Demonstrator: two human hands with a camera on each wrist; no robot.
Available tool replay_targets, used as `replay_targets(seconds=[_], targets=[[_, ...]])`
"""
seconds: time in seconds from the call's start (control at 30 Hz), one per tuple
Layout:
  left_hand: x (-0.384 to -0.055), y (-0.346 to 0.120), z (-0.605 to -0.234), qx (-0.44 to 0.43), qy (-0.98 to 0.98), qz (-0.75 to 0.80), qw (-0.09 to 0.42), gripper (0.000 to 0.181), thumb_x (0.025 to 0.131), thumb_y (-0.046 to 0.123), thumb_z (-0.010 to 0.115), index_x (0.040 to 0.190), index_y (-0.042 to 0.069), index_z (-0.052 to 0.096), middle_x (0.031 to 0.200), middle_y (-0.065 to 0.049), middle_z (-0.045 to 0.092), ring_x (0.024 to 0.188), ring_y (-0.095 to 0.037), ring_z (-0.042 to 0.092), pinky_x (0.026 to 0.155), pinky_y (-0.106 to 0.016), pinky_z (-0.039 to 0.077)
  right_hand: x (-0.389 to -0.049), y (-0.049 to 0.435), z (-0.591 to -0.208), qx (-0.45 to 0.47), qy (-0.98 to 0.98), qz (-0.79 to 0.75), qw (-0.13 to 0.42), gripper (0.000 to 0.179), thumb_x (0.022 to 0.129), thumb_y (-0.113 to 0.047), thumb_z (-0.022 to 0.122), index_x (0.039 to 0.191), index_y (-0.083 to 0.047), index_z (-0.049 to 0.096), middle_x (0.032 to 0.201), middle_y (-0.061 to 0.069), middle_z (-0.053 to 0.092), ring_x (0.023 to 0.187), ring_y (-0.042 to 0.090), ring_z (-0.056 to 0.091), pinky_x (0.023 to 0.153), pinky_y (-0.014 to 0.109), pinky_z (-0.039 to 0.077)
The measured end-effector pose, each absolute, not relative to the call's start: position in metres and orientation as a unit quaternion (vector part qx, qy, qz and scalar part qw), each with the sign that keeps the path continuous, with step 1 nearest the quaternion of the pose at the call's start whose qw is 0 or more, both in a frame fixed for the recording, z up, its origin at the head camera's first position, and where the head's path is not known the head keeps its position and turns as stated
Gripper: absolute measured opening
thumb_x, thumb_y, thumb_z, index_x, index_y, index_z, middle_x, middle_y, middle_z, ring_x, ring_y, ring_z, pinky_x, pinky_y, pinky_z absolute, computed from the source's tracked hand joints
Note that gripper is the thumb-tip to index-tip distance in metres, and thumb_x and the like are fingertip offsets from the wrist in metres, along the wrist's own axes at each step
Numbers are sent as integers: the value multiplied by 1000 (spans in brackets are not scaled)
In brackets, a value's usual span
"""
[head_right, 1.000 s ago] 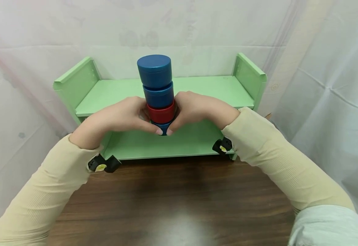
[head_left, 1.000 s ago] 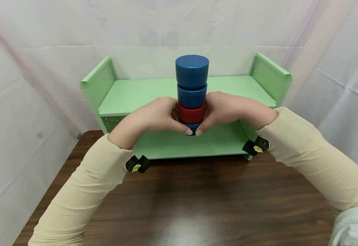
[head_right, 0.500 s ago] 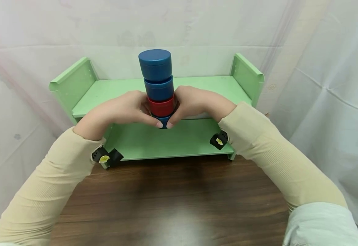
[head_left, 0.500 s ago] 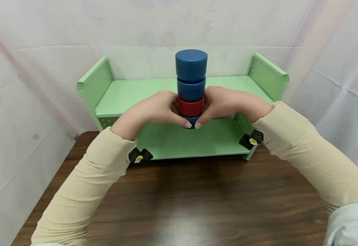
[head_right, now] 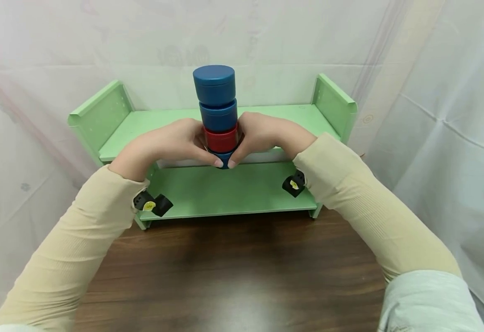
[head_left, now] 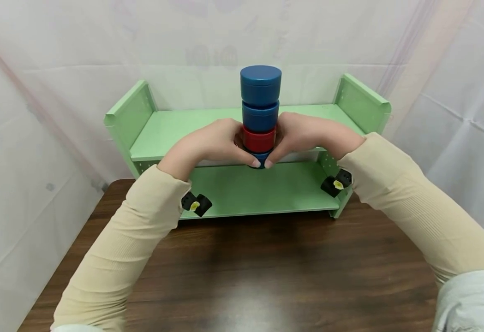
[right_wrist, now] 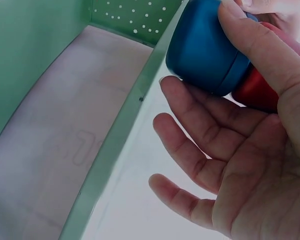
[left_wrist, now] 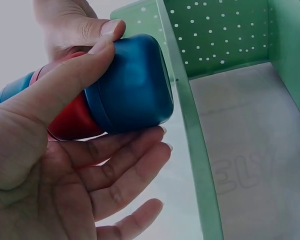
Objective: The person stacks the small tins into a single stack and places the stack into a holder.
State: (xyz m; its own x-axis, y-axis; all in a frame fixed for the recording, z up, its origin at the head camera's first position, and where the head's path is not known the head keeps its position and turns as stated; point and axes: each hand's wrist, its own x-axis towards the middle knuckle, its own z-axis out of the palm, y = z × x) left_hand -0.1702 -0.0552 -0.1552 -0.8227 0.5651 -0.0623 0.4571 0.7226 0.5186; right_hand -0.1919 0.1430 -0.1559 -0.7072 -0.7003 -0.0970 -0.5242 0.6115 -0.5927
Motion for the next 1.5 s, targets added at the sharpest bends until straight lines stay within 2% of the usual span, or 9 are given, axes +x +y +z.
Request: replay_targets(seconds=[0.3, 0.67, 0.9, 1.2, 1.33, 1.5], targets=[[-182, -51, -154, 274, 918, 261, 117, 47, 81, 23, 75, 120, 4, 59, 106, -13, 69, 94, -23, 64, 89, -36, 48, -204, 146, -154, -334, 887, -274, 164, 52, 79, -11, 77, 125, -2, 55, 111, 13, 66, 86, 22, 59, 84, 33, 47], [-188, -50, -156, 271, 916, 270, 123, 47, 81, 23, 75, 121, 4, 59, 109, -12, 68, 96, -23, 64, 90, -36, 47, -212, 148, -156, -323, 889, -277, 169, 47, 80, -13, 76, 122, 0, 58, 107, 14, 68, 85, 21, 60, 83, 33, 47], [-195, -54, -162, 269, 911, 287, 126, 47, 82, 25, 74, 122, 5, 59, 112, -13, 67, 98, -23, 63, 91, -36, 47, -213, 149, -160, -279, 909, -266, 159, 47, 81, -23, 76, 120, -2, 62, 109, 14, 69, 92, 22, 65, 90, 38, 46], [-200, -58, -174, 260, 911, 304, 96, 45, 82, 30, 74, 118, 7, 60, 107, -10, 67, 97, -22, 60, 88, -37, 47, -217, 153, -175, -264, 909, -297, 130, 48, 80, -23, 77, 122, -3, 62, 109, 13, 70, 94, 21, 67, 93, 39, 47], [-202, -59, -181, 242, 913, 317, 85, 45, 82, 31, 74, 115, 6, 59, 106, -10, 65, 97, -23, 60, 86, -37, 48, -219, 156, -184, -272, 905, -308, 109, 48, 81, -24, 77, 123, -5, 62, 108, 12, 70, 95, 21, 67, 89, 39, 49], [-206, -58, -188, 231, 909, 339, 76, 51, 82, 31, 73, 122, 5, 53, 111, -12, 62, 102, -25, 59, 88, -39, 48, -222, 159, -196, -271, 906, -319, 62, 42, 81, -24, 76, 118, -7, 65, 108, 11, 70, 100, 22, 64, 83, 40, 50]])
